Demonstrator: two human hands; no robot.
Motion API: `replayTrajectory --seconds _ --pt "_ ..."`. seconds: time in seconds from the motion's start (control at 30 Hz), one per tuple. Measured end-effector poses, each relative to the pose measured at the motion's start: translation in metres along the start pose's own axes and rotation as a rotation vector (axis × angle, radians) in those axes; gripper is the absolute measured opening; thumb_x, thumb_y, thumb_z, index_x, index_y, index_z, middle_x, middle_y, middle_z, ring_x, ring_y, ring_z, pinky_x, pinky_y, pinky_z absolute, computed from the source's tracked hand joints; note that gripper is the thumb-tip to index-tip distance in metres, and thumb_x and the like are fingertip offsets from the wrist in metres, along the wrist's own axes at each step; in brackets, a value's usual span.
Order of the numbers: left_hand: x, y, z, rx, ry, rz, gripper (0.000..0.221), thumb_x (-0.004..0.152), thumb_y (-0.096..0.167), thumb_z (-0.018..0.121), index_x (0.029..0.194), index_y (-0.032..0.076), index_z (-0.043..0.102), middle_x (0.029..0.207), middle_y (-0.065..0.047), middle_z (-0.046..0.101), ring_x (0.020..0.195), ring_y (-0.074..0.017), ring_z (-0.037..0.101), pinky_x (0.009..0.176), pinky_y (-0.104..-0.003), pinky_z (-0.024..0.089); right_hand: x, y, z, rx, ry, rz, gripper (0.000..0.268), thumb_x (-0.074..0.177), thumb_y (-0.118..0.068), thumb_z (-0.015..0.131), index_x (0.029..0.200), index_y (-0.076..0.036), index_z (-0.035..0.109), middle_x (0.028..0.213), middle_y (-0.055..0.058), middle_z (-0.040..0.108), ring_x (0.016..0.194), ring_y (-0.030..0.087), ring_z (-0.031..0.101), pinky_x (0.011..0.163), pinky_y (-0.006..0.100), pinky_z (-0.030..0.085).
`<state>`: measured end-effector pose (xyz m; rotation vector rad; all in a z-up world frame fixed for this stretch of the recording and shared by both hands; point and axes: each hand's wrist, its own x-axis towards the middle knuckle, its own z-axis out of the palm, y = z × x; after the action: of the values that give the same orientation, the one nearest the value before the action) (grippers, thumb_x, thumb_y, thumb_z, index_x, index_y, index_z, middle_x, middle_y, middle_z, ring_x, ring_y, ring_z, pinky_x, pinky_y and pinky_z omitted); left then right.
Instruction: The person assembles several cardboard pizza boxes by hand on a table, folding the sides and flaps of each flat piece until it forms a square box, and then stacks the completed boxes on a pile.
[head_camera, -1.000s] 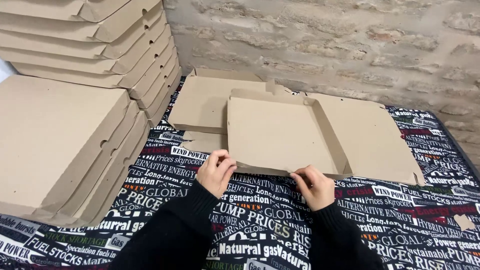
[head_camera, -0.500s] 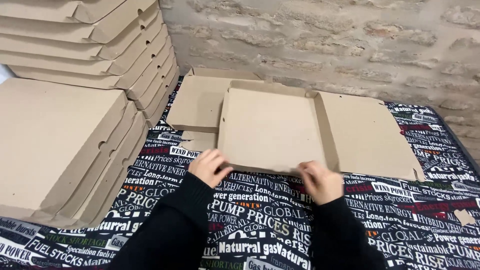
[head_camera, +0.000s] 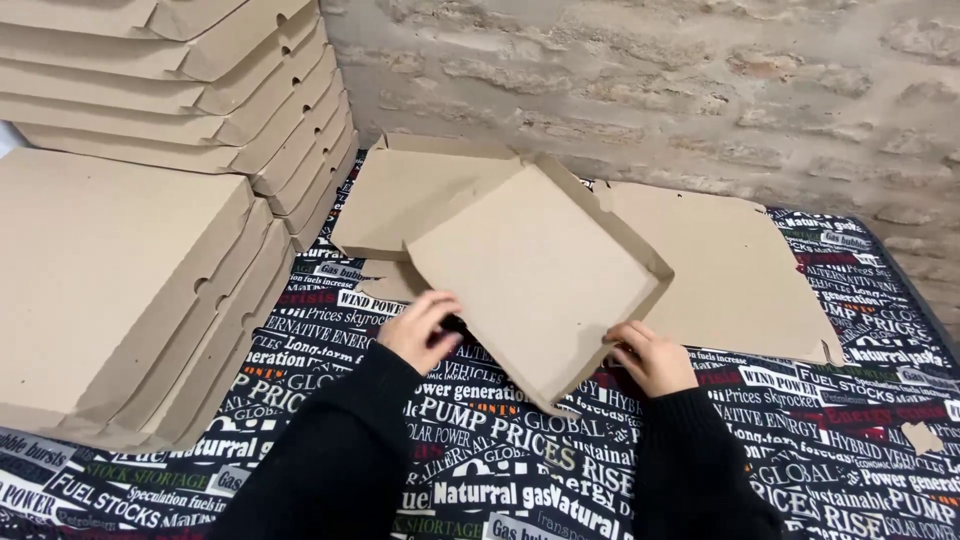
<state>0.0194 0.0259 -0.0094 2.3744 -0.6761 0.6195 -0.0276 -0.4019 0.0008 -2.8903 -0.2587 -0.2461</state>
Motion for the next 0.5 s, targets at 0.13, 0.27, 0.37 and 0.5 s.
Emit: replayTrajectory --seconds 0.13,0.27,0.37,0.5 --pt "-0.006 0.024 0.009 -0.115 -0.007 0.209 0.049 0.085 0.058 0.083 0.121 0.026 0.071 0.128 0.006 0.071 0.107 -0.0252 0.076 0.084 -0.041 0.064 -0.003 -0.025 -0.003 0.093 0.108 0.014 0.017 0.097 -0.049 0.071 0.111 -0.039 0.07 0.11 -0.017 0.075 0.105 0.024 0.079 0.094 0.043 0.062" --pt "-0.012 0.051 0.006 -0.211 0.129 0.33 0.04 0.088 0.054 0.085 0.107 0.022 0.073 0.109 0.006 0.074 0.092 -0.023 0.075 0.077 -0.037 0.061 -0.003 -0.042 -0.004 0.094 0.247 0.031 0.021 0.093 -0.053 0.08 0.103 -0.037 0.071 0.084 -0.017 0.071 0.093 0.015 0.077 0.088 0.035 0.06" --pt "-0.013 0.065 -0.005 -0.217 0.191 0.325 0.026 0.091 0.047 0.084 0.096 0.024 0.071 0.098 0.01 0.073 0.083 -0.0198 0.073 0.074 -0.033 0.06 -0.005 -0.047 -0.003 0.127 0.306 -0.04 0.02 0.094 -0.044 0.081 0.103 -0.03 0.071 0.083 -0.007 0.072 0.084 0.023 0.075 0.088 0.04 0.059" --pt "-0.018 0.045 0.027 -0.18 0.233 0.289 0.015 0.091 0.038 0.081 0.087 0.028 0.07 0.09 0.014 0.071 0.078 -0.0152 0.071 0.071 -0.03 0.058 -0.003 -0.045 0.004 0.131 0.398 -0.111 0.02 0.093 -0.045 0.082 0.103 -0.031 0.072 0.089 -0.015 0.072 0.085 0.015 0.073 0.094 0.035 0.052"
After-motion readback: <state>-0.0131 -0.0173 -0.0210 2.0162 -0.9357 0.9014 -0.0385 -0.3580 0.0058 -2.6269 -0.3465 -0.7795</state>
